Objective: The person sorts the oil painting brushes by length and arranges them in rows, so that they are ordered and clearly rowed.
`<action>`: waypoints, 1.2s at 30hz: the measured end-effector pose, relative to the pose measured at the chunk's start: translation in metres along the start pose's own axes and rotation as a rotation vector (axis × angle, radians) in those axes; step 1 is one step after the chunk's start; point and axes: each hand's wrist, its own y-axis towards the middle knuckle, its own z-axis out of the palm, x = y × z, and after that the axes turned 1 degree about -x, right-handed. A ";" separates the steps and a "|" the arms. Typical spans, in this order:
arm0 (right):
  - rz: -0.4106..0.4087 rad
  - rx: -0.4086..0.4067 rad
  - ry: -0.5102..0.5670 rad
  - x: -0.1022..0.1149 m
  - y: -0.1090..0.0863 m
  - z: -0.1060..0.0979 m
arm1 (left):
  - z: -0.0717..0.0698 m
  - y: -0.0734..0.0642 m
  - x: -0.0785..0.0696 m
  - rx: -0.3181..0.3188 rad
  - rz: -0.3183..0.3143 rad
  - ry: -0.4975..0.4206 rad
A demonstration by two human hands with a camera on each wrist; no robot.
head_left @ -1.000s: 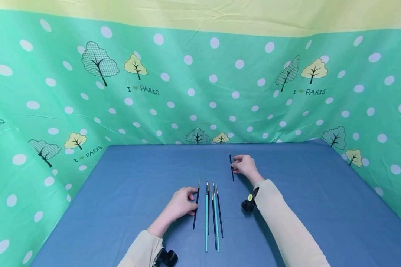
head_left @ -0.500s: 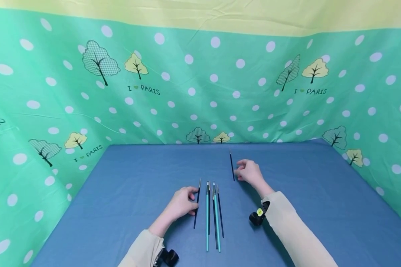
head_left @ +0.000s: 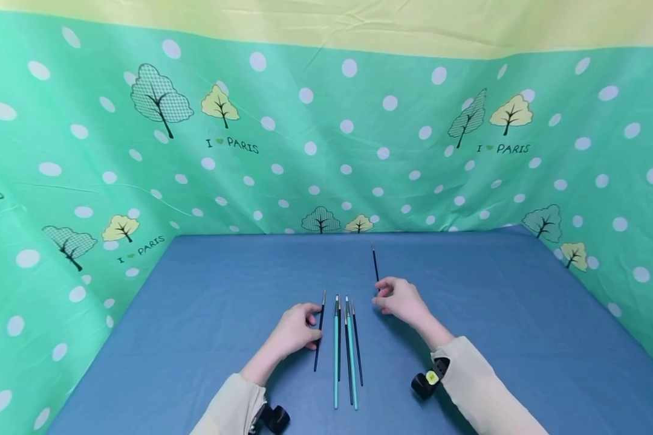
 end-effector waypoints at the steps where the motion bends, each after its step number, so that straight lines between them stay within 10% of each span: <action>1: 0.000 0.005 0.009 0.000 -0.003 0.002 | 0.000 0.000 0.000 0.001 -0.001 0.002; 36: -0.050 0.132 -0.015 0.006 -0.043 0.035 | -0.001 -0.004 -0.003 -0.002 0.007 -0.005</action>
